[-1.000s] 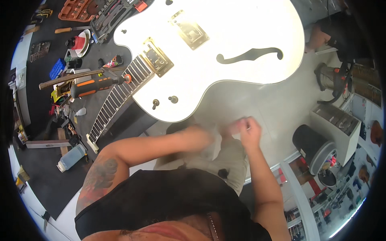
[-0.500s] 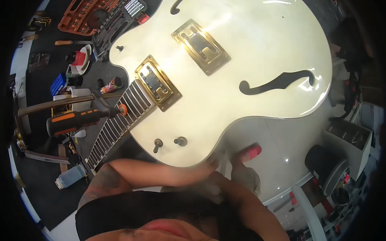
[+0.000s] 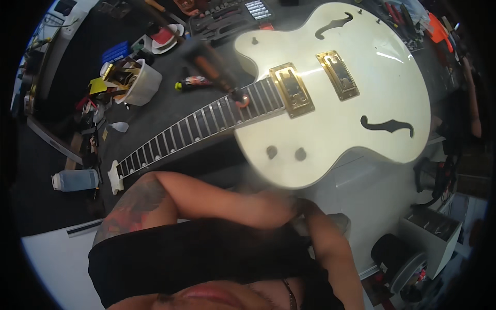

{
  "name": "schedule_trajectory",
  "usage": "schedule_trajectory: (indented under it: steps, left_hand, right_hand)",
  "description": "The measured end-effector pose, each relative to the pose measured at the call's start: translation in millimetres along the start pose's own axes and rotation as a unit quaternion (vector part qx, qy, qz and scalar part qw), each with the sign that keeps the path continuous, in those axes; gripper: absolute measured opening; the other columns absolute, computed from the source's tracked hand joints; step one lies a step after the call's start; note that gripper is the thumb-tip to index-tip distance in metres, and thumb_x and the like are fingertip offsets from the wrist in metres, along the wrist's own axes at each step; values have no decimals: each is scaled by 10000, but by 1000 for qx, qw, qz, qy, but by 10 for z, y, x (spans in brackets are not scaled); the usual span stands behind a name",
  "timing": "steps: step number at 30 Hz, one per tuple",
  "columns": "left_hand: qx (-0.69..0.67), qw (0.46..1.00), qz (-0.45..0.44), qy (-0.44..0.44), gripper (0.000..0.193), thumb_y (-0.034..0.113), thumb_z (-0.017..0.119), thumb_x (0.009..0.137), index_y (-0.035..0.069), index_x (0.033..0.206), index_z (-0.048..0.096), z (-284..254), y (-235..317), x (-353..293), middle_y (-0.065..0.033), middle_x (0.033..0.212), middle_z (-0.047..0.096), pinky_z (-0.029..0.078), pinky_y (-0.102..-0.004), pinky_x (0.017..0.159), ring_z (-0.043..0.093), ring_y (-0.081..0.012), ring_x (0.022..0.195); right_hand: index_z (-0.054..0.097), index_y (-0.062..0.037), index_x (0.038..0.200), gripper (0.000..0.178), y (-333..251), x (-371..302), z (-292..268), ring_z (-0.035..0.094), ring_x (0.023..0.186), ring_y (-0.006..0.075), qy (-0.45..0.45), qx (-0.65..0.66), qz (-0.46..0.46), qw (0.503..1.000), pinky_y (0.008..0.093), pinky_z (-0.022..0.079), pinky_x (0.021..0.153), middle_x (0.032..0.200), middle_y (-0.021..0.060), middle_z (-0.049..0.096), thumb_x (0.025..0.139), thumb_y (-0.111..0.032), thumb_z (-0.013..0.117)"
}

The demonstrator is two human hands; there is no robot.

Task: The person applies liquid from a bottle to the bridge of a guitar, then uses screwdrivers to tighten and adjust screws on the pickup and bridge components.

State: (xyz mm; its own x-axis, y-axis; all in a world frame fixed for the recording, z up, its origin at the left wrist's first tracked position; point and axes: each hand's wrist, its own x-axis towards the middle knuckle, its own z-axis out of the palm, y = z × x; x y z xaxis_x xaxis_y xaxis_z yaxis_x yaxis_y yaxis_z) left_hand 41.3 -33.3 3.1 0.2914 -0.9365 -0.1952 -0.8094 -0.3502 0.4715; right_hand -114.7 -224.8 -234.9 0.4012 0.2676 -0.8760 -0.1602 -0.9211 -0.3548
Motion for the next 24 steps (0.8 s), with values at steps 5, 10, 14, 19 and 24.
schedule_trajectory:
  steps: [5, 10, 14, 19, 24]
  left_hand:
    - [-11, 999, 31, -37, 230, 169, 595, 911, 1, 912, 753, 14, -1, -6, -181, 861, 732, 586, -477, 709, 739, -341, 846]
    - [59, 992, 71, -86, 201, 173, 636, 878, 14, 855, 757, -90, 91, -62, -194, 834, 745, 575, -494, 674, 723, -376, 776]
    - [18, 994, 110, 12, 187, 175, 661, 856, 8, 826, 738, -434, 253, -550, -192, 774, 724, 552, -513, 603, 711, -387, 747]
    - [-47, 987, -40, 147, 177, 200, 681, 847, 47, 920, 732, -1084, 508, -1792, -173, 809, 716, 560, -492, 686, 710, -379, 803]
    - [-1, 913, -147, 381, 215, 189, 732, 841, 42, 984, 667, -1097, 329, -2952, -132, 936, 695, 545, -449, 784, 674, -362, 906]
  right_hand:
    - [698, -33, 1115, 374, 7, 60, -393, 662, 1058, 341, 77, -31, -29, 996, 460, 523, 902, 1102, 186, 707, 854, -295, 753]
    - [702, -30, 1086, 353, -176, -145, -851, 671, 1018, 343, 149, -42, -71, 985, 461, 527, 875, 1067, 185, 711, 852, -288, 756]
    - [706, -27, 1063, 337, -511, -563, -1316, 678, 985, 345, 203, -42, -149, 967, 463, 530, 853, 1039, 184, 714, 850, -282, 759]
    - [711, -24, 1035, 317, -1399, -1410, -1801, 686, 945, 346, 149, -158, -168, 962, 464, 534, 827, 1003, 184, 719, 847, -275, 763]
    - [649, -18, 746, 181, -2392, -2235, -1909, 630, 641, 311, 117, -122, -317, 933, 409, 476, 595, 671, 135, 633, 823, -116, 780]
